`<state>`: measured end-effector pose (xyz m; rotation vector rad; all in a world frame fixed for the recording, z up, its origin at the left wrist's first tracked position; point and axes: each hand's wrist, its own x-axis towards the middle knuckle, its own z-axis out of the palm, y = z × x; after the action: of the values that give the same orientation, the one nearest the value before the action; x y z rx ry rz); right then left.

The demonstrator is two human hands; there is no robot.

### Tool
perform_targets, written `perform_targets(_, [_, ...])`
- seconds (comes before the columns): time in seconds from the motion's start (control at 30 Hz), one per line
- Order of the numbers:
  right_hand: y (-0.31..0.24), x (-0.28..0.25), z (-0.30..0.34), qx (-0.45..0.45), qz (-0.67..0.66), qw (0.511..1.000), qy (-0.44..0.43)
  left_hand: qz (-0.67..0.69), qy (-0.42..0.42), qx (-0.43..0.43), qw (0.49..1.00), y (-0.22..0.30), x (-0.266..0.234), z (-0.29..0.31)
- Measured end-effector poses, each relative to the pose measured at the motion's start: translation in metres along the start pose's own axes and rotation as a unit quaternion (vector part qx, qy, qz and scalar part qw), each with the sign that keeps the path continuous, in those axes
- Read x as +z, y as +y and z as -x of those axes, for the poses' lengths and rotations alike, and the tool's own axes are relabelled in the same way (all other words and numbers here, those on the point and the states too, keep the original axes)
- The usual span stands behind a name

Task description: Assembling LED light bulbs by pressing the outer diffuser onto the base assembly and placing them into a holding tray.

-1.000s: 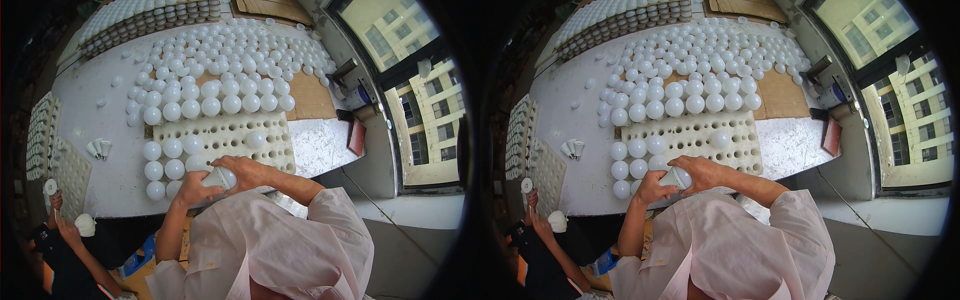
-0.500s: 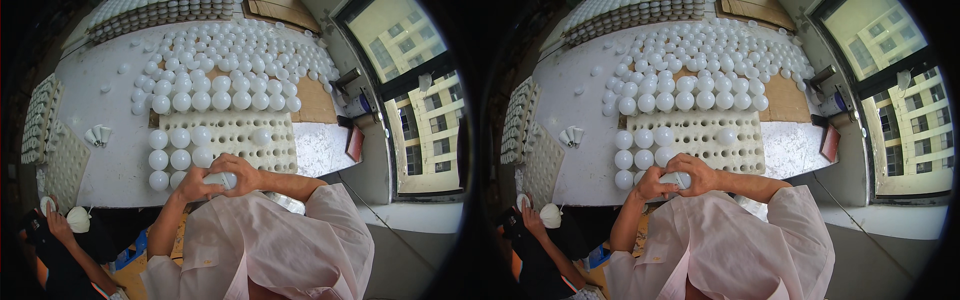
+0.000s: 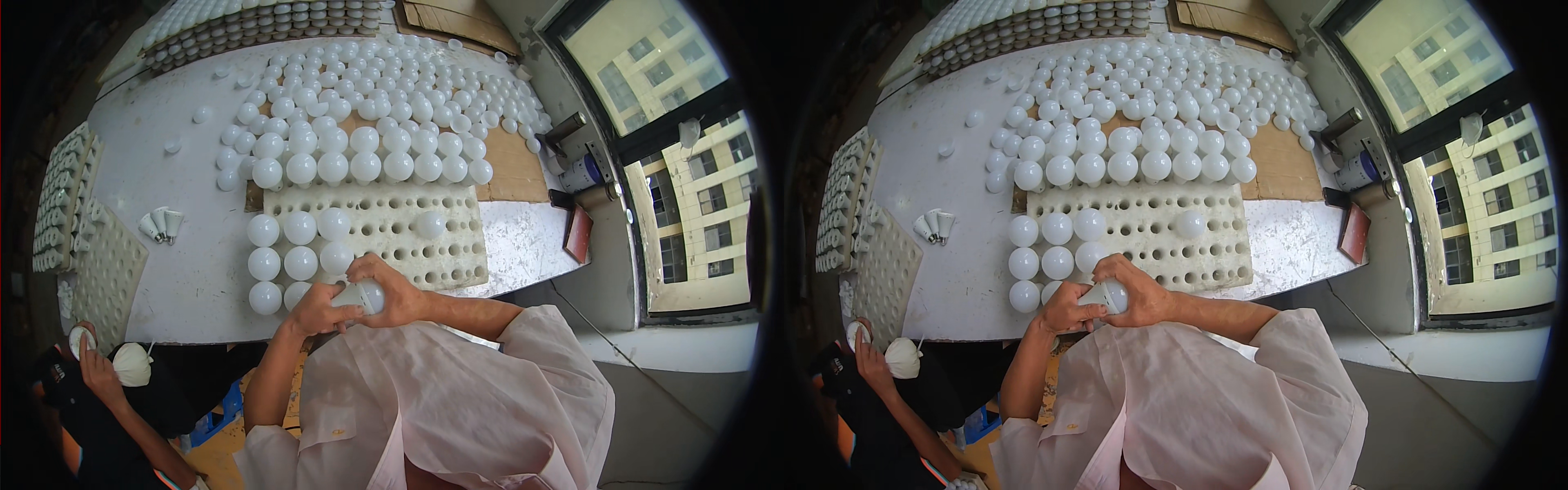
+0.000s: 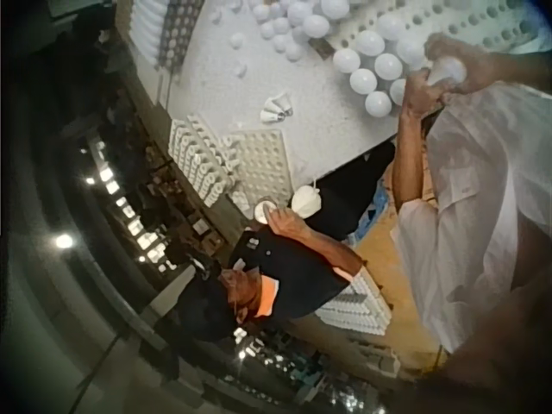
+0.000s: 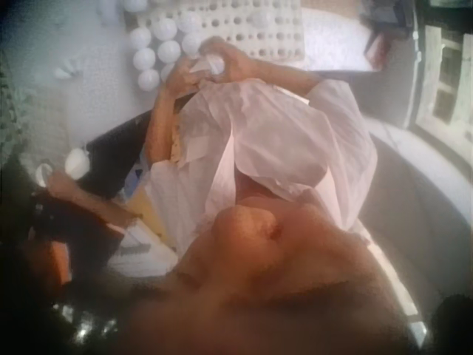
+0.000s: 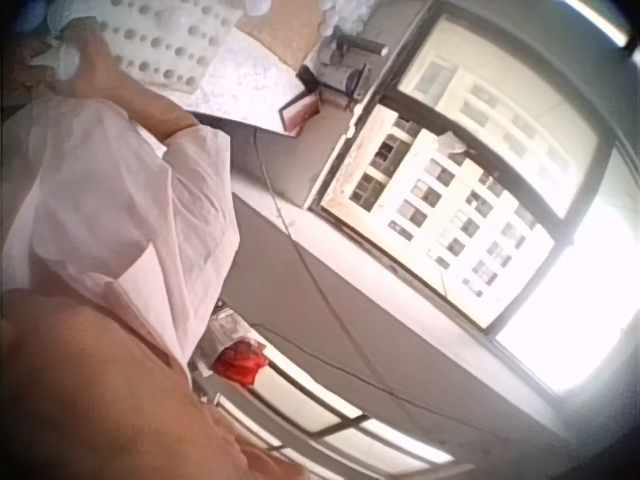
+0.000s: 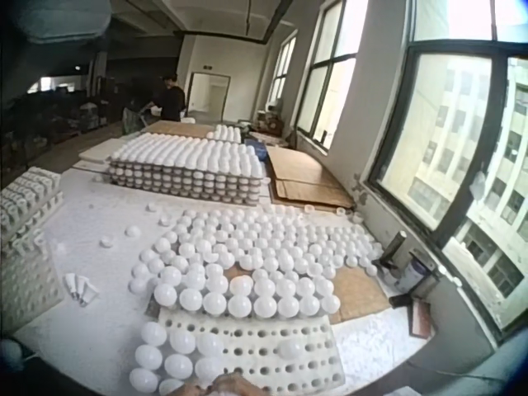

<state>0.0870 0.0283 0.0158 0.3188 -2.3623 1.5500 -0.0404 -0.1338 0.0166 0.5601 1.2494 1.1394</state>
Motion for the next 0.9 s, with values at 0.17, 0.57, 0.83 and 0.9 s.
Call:
perform_targets(0.17, [0.024,-0.029,0.014,0.123,0.057,0.984,0.113,-0.018,0.108,0.047,0.993,-0.006,-0.013,0.026])
perform_targets(0.57, [0.087,-0.041,-0.013,0.166,0.283,0.94,0.089,-0.016,0.597,0.126,0.792,-0.054,-0.215,0.047])
perform_targets(0.83, [0.069,-0.044,-0.002,0.14,0.287,0.933,0.165,-0.364,0.695,-0.166,0.597,-0.097,-0.386,0.036])
perform_targets(0.9, [0.067,-0.058,0.006,0.162,0.306,0.92,0.184,-0.36,0.667,-0.247,0.604,-0.092,-0.395,0.018])
